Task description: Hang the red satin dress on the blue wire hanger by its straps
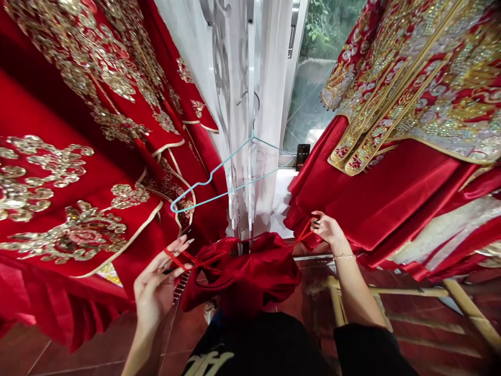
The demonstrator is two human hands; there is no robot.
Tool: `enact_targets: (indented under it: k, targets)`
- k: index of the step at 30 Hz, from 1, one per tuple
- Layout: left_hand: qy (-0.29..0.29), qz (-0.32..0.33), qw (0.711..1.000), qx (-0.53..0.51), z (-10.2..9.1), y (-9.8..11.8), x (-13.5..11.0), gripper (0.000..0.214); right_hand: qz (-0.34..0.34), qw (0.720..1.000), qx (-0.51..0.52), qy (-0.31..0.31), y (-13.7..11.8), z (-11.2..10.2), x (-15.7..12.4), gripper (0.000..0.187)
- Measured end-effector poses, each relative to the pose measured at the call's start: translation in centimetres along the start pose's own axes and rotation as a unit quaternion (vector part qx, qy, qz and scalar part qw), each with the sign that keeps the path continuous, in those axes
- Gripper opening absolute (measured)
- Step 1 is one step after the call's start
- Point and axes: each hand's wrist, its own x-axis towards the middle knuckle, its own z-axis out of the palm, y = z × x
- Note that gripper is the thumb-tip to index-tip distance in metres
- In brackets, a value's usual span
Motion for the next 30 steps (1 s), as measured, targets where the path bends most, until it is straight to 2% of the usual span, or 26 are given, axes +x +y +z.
enact_targets:
  k: [3,5,8,11,14,16,19,21,23,27,30]
  targets:
    - [0.001,0.014,1.0,-0.005,0.3,1.6,1.0,0.034,-0.016,0.998,0.06,-0.032,-1.7,1.9,-0.7,0.066]
    - [-0.004,0.047,0.999,-0.001,0.9,2.8,1.9,0.033,-0.103,0.993,0.053,-0.012,-2.9,2.8,0.0,0.088]
    - [-0.018,0.117,0.993,0.003,2.0,4.6,3.5,0.041,-0.241,0.969,-0.029,0.038,-4.7,3.2,3.6,0.1]
    - [-0.025,0.167,0.985,0.03,3.1,5.2,5.1,0.063,-0.298,0.952,-0.052,0.047,-6.5,3.0,8.9,0.108]
    - [-0.035,0.182,0.98,0.067,3.7,4.8,6.6,0.067,-0.311,0.949,-0.053,0.02,-7.9,3.4,13.2,0.113]
    - [-0.029,0.181,0.978,0.099,4.0,4.2,7.6,0.06,-0.309,0.949,-0.065,0.003,-8.4,4.1,14.6,0.112]
    - [0.014,0.199,0.973,0.121,4.4,3.7,9.2,0.051,-0.305,0.949,-0.075,0.0,-8.5,5.1,14.8,0.112]
    - [0.048,0.213,0.969,0.115,4.4,3.6,10.7,0.051,-0.302,0.952,-0.056,0.004,-8.7,5.5,14.3,0.118]
    - [0.056,0.205,0.97,0.116,4.5,3.7,12.5,0.053,-0.293,0.956,-0.033,-0.008,-9.1,5.7,13.8,0.127]
    - [-0.009,0.13,0.982,0.135,5.4,4.2,17.0,0.065,-0.25,0.963,-0.041,-0.093,-10.7,6.1,13.4,0.142]
    - [-0.074,0.071,0.984,0.146,6.7,4.5,19.4,0.073,-0.218,0.964,-0.062,-0.139,-11.7,6.1,13.1,0.146]
